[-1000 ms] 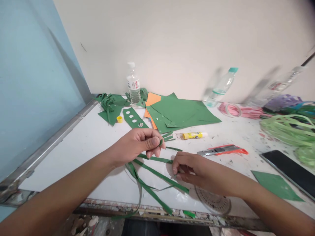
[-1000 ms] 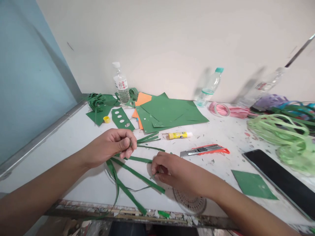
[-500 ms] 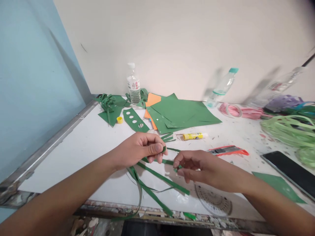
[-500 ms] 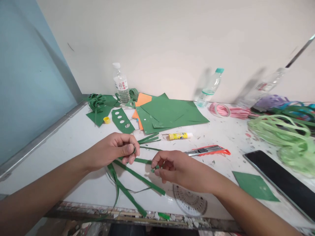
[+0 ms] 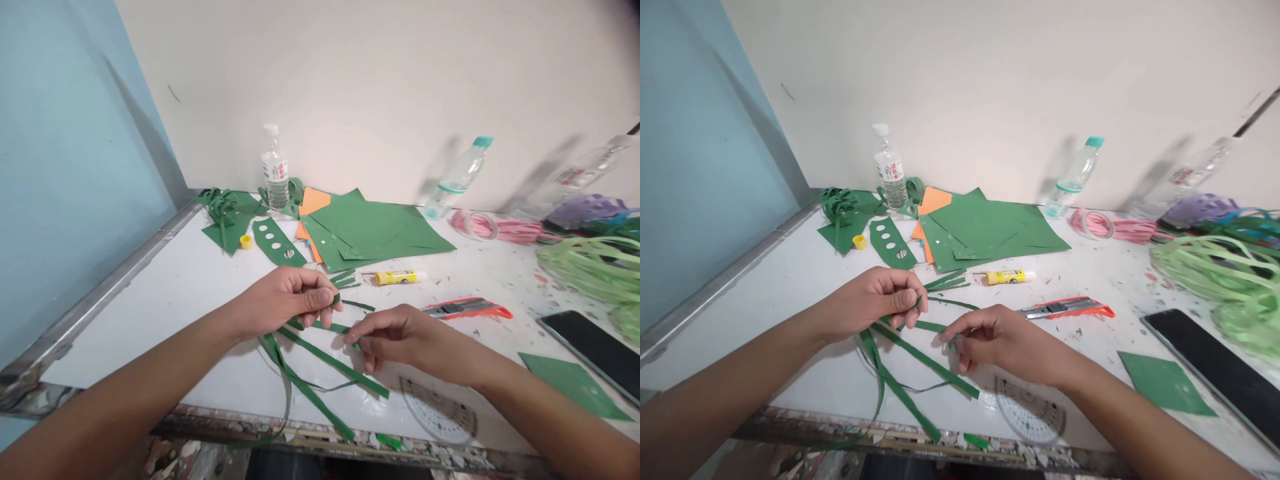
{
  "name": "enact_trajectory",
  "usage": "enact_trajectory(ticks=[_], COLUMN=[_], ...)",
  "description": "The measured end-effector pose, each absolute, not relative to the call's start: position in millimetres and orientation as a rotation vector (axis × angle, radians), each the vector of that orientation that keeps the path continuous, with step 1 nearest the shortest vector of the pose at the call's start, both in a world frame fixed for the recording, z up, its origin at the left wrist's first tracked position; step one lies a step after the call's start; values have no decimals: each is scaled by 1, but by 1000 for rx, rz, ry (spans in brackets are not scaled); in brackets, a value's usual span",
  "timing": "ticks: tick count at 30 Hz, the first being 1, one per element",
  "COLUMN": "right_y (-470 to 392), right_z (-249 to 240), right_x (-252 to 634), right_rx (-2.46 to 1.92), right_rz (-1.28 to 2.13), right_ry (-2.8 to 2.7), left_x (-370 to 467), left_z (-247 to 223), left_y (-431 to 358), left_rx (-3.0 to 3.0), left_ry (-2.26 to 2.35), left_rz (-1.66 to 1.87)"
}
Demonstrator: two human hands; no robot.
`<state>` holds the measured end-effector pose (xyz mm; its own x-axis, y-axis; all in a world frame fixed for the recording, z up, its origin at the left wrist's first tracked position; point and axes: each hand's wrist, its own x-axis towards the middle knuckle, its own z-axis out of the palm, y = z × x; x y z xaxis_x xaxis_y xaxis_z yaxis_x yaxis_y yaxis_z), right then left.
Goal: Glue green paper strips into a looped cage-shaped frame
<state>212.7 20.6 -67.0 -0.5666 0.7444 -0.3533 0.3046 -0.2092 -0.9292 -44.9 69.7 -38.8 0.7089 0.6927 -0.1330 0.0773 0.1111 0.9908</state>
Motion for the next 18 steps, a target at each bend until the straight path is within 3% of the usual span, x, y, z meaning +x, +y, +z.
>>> enact_trajectory(ticks=[18], right_y=[18], right_z=[-65], right_x=[203], right_rx=[-1228], right_rz=[1729], right_ry=[-1436], left_x=[-39], left_z=[-43], left_y=[58], left_rx=[1572], left_ry=[777], left_rz=[332])
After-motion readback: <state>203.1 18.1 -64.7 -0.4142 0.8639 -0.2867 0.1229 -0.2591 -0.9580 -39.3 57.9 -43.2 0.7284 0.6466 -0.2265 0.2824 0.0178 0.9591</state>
